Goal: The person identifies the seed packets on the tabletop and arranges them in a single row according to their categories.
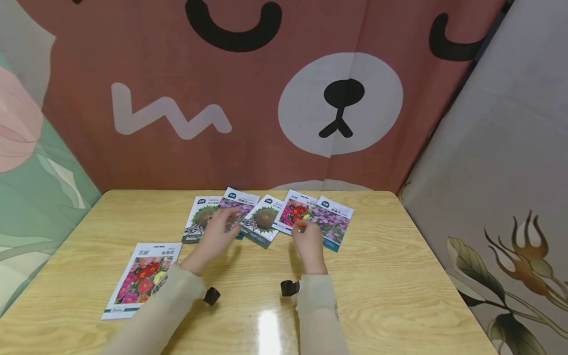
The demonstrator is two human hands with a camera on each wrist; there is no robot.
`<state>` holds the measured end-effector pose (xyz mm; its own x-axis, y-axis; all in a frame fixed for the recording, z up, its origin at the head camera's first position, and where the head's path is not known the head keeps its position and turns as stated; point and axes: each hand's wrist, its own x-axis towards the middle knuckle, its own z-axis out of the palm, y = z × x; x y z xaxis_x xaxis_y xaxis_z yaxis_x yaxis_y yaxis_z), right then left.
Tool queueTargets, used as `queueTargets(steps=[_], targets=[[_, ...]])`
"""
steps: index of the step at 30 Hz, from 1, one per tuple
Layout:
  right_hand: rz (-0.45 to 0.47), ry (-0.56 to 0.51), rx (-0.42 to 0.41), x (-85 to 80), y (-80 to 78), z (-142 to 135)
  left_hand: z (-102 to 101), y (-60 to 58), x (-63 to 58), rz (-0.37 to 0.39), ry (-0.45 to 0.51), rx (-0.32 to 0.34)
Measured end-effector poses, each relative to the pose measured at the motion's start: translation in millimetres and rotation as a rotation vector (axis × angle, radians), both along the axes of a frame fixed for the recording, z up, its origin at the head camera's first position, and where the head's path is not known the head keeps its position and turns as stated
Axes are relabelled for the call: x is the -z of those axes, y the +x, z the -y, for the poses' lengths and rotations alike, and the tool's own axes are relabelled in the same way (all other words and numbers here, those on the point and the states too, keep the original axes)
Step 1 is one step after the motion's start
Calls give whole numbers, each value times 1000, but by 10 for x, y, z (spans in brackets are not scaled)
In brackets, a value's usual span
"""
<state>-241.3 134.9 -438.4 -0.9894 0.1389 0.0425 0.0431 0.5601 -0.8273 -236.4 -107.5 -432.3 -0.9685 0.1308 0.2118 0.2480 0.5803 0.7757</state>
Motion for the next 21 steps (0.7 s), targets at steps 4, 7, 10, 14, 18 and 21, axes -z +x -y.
queueTargets(steps=[4, 7, 10, 14, 18, 21], targets=[[39, 4, 38, 26, -6, -94, -170, -115, 90, 58, 88, 26], [52, 22, 60, 28, -8, -143, -300, -164, 158, 91, 133, 53], [65, 34, 71, 25, -4, -176, -437, -179, 215, 143, 170, 87], [74, 32, 70, 44, -1, -188, -603, -195, 280, 222, 202, 101], [55, 41, 79, 85, -10, -190, -736, -234, 293, 234, 215, 79], [37, 47, 87, 120, -27, -189, -802, -259, 274, 222, 215, 62]])
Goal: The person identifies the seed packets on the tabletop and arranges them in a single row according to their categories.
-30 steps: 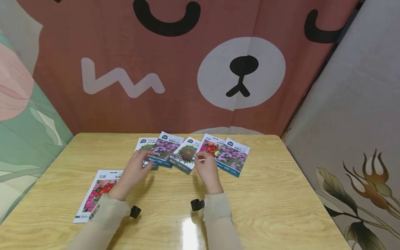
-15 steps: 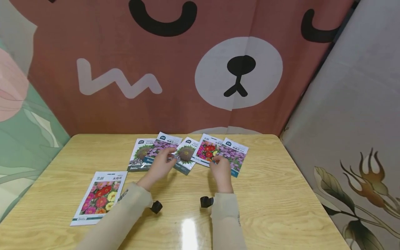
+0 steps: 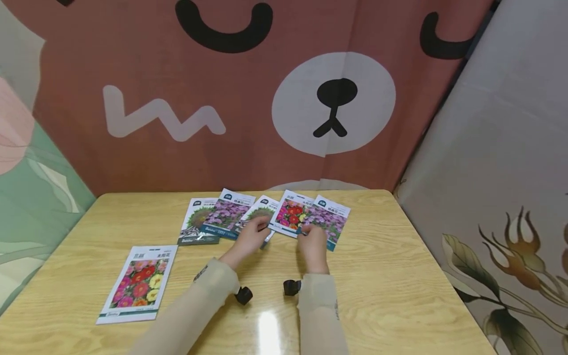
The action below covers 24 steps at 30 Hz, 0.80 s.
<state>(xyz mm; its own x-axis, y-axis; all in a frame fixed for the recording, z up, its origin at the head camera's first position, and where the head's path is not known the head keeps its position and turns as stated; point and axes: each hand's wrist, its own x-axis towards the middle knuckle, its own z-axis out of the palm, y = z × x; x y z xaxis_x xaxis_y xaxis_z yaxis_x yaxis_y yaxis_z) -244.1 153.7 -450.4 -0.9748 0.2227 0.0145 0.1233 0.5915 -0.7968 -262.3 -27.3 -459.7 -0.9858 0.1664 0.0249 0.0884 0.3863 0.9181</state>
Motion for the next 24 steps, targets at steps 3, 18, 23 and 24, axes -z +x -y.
queueTargets(steps=[3, 18, 23, 24], targets=[[-19, 8, -5, 45, -21, -3, -46, -13, -14, -6, 1, -7], [-101, -29, 50, 179, -42, -10, -76, -43, 11, 49, 64, -62], [-116, -49, 65, 193, -47, -19, -42, -49, 23, 9, 72, -87], [-117, -55, 69, 197, -49, -21, -33, -50, 30, -2, 67, -94]])
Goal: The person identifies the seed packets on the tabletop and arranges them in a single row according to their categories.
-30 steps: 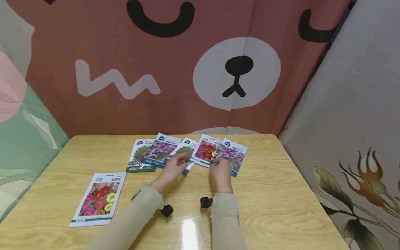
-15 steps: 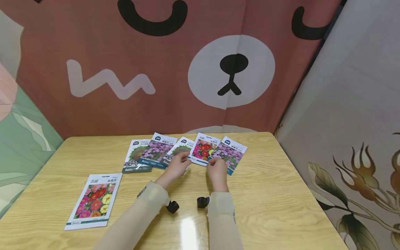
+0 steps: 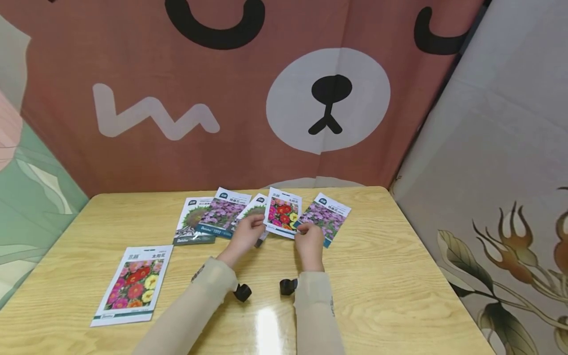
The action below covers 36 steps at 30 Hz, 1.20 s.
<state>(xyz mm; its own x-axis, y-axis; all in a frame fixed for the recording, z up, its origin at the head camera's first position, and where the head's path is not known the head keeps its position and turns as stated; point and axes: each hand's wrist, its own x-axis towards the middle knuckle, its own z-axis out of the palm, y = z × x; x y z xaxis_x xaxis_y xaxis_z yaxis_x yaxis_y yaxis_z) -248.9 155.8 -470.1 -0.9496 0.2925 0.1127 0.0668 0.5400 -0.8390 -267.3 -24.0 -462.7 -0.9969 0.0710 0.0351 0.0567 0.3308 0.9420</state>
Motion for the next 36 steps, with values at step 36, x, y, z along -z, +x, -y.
queueTargets(steps=[36], targets=[[171, -395, -83, -134, -17, 50, 477, 263, 17, 27, 80, 10]])
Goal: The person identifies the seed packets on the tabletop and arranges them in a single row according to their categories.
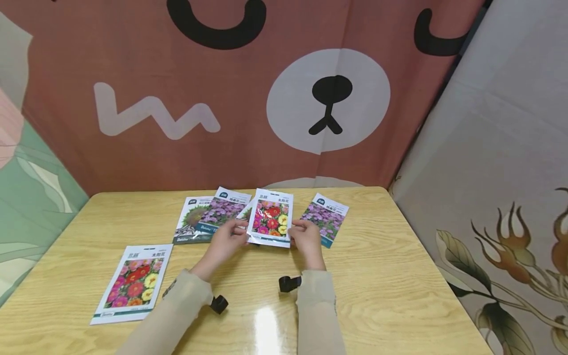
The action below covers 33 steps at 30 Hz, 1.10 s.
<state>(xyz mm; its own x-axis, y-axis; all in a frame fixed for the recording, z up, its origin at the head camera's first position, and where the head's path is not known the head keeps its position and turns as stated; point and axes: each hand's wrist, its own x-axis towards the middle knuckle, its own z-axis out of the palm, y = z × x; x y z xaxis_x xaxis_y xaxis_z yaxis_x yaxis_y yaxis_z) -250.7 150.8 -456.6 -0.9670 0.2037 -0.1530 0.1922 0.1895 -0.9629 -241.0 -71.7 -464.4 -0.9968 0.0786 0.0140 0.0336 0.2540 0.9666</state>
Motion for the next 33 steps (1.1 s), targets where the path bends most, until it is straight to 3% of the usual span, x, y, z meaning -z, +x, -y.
queueTargets(steps=[8, 17, 25, 33], targets=[[-27, -52, 6, -60, 3, 26, 140, 127, 44, -33, -63, 49], [-27, -97, -23, -163, 49, 79, 302, 291, 30, 7, -119, 93], [-30, -83, -150, -200, 80, 136, 452, 340, 26, 128, -33, 121], [14, -57, -305, -172, 77, 159, 620, 312, -68, 175, 1, 197]])
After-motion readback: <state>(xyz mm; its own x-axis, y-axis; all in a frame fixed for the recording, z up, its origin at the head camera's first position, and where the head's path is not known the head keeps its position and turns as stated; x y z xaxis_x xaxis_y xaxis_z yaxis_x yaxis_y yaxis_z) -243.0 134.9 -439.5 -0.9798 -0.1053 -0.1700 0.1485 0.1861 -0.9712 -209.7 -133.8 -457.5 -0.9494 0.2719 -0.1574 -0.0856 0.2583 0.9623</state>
